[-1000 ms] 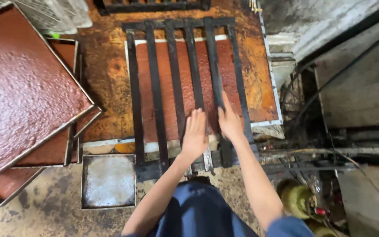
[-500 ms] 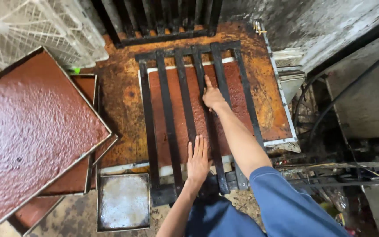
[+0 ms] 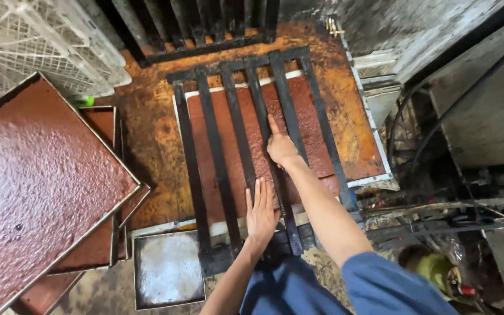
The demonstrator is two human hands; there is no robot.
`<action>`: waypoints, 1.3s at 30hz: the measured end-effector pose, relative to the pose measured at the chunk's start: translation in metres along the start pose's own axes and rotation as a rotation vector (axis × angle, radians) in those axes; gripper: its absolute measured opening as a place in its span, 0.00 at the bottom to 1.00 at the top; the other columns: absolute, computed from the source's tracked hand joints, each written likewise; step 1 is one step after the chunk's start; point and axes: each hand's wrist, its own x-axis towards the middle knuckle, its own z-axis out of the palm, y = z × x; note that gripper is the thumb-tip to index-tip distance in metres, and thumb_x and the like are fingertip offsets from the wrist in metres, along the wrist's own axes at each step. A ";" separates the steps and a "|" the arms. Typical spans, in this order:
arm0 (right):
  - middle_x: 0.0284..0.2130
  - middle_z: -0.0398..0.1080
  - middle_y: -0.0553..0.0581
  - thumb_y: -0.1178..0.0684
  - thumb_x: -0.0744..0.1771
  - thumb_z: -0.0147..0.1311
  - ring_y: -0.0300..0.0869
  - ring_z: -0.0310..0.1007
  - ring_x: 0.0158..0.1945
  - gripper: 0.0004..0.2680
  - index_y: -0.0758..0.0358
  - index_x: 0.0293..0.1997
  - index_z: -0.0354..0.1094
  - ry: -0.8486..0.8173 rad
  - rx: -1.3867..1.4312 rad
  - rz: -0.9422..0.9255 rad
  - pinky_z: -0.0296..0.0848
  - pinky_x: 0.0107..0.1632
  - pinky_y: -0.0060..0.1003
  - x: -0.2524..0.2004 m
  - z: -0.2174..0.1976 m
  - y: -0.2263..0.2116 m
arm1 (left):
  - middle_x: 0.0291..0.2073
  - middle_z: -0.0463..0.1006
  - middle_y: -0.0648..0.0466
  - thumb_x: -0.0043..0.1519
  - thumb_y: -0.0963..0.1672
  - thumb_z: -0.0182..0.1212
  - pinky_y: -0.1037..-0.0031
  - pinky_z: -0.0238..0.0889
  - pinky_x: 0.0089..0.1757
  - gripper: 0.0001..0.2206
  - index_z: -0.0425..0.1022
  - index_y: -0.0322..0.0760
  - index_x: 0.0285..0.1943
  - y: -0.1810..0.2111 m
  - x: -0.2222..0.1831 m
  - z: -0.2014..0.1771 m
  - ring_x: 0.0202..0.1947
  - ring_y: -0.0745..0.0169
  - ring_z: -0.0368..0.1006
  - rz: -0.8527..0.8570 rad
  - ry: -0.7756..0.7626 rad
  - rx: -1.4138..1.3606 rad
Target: Cutting large sheets of food product into smaller strips using a metal frame and a knife
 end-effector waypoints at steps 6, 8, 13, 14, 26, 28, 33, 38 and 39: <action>0.58 0.68 0.74 0.49 0.72 0.31 0.64 0.71 0.60 0.24 0.23 0.77 0.28 0.056 -0.016 -0.008 0.72 0.60 0.58 0.018 0.003 0.006 | 0.76 0.52 0.40 0.47 0.52 0.72 0.48 0.29 0.72 0.49 0.51 0.29 0.77 -0.001 0.008 -0.002 0.79 0.49 0.41 0.020 0.039 -0.014; 0.60 0.66 0.76 0.50 0.72 0.32 0.65 0.70 0.62 0.24 0.23 0.77 0.28 0.041 0.002 -0.001 0.71 0.61 0.59 0.022 0.024 0.027 | 0.76 0.52 0.41 0.46 0.52 0.72 0.48 0.30 0.73 0.50 0.50 0.30 0.77 0.001 -0.002 -0.004 0.79 0.49 0.40 0.012 -0.010 -0.015; 0.57 0.68 0.75 0.50 0.72 0.31 0.64 0.69 0.61 0.24 0.25 0.77 0.28 0.038 0.025 -0.043 0.71 0.62 0.56 -0.019 0.034 0.047 | 0.76 0.52 0.40 0.50 0.51 0.72 0.48 0.30 0.72 0.47 0.52 0.28 0.76 0.003 0.004 -0.010 0.79 0.48 0.41 0.004 0.029 0.001; 0.57 0.68 0.75 0.50 0.72 0.31 0.64 0.69 0.61 0.24 0.25 0.77 0.28 0.046 0.023 -0.050 0.71 0.62 0.56 -0.011 0.039 0.050 | 0.76 0.52 0.40 0.50 0.51 0.72 0.48 0.30 0.72 0.47 0.52 0.28 0.76 0.002 0.003 -0.008 0.79 0.48 0.41 0.004 0.040 0.002; 0.52 0.70 0.79 0.48 0.72 0.31 0.66 0.70 0.59 0.23 0.21 0.76 0.31 0.019 -0.010 -0.007 0.70 0.63 0.54 -0.110 0.046 0.053 | 0.77 0.50 0.41 0.51 0.52 0.69 0.48 0.27 0.73 0.48 0.49 0.29 0.78 0.001 0.003 0.003 0.79 0.48 0.37 -0.029 0.014 0.031; 0.55 0.69 0.77 0.47 0.72 0.29 0.64 0.71 0.59 0.23 0.21 0.76 0.29 0.040 -0.013 -0.015 0.71 0.62 0.54 -0.083 0.061 0.064 | 0.78 0.48 0.42 0.52 0.54 0.66 0.49 0.24 0.73 0.48 0.47 0.29 0.79 0.003 -0.003 0.002 0.80 0.50 0.35 -0.039 -0.044 0.070; 0.50 0.70 0.83 0.49 0.72 0.30 0.71 0.69 0.58 0.23 0.27 0.77 0.31 0.002 0.042 0.019 0.67 0.64 0.59 -0.158 0.077 0.102 | 0.79 0.44 0.45 0.57 0.53 0.61 0.52 0.20 0.73 0.45 0.43 0.31 0.80 0.011 0.003 -0.014 0.80 0.53 0.29 -0.052 -0.199 0.076; 0.48 0.72 0.81 0.46 0.71 0.29 0.70 0.71 0.56 0.22 0.22 0.76 0.30 -0.007 -0.016 0.055 0.68 0.63 0.58 -0.136 0.084 0.108 | 0.79 0.44 0.44 0.59 0.53 0.60 0.50 0.19 0.73 0.44 0.43 0.30 0.80 0.005 0.008 -0.012 0.80 0.51 0.29 -0.050 -0.192 0.047; 0.52 0.69 0.81 0.48 0.71 0.31 0.72 0.71 0.55 0.23 0.25 0.77 0.32 0.063 0.000 -0.038 0.69 0.62 0.60 -0.117 0.087 0.108 | 0.79 0.44 0.44 0.58 0.52 0.60 0.51 0.20 0.73 0.43 0.44 0.30 0.79 0.003 0.012 -0.009 0.80 0.51 0.30 -0.049 -0.183 0.072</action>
